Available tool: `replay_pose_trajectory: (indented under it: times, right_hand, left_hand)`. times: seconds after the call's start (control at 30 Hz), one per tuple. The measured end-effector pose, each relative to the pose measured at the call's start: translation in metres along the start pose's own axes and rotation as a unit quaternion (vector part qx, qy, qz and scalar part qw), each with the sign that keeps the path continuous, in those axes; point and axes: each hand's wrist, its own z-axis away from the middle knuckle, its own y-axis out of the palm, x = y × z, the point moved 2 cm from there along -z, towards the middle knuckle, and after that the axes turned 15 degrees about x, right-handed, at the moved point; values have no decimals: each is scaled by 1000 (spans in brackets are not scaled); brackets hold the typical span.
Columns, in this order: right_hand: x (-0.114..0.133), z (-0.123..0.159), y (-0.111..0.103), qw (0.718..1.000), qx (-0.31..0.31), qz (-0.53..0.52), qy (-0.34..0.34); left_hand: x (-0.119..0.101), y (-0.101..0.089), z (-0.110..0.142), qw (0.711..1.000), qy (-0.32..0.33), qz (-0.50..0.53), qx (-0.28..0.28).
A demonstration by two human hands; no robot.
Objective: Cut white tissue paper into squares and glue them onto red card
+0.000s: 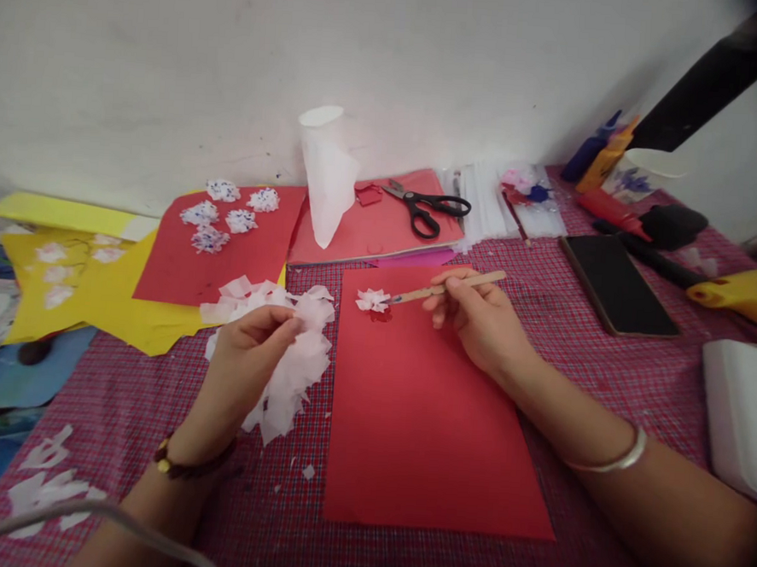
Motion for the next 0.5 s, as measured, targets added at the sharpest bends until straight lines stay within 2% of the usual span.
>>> replay_pose_trajectory:
  times: [0.07, 0.17, 0.3, 0.5]
  right_hand:
    - [3, 6, 14, 999, 36, -2, 2]
    - [7, 15, 33, 995, 103, 18, 1]
    - [9, 19, 43, 990, 130, 63, -10]
    - [7, 19, 42, 990, 127, 67, -5]
  left_hand:
    - [1, 11, 4, 989, -56, 137, 19]
    - [3, 25, 6, 962, -96, 250, 62]
    - [4, 34, 8, 944, -129, 291, 85]
    - [4, 36, 10, 943, -125, 297, 87]
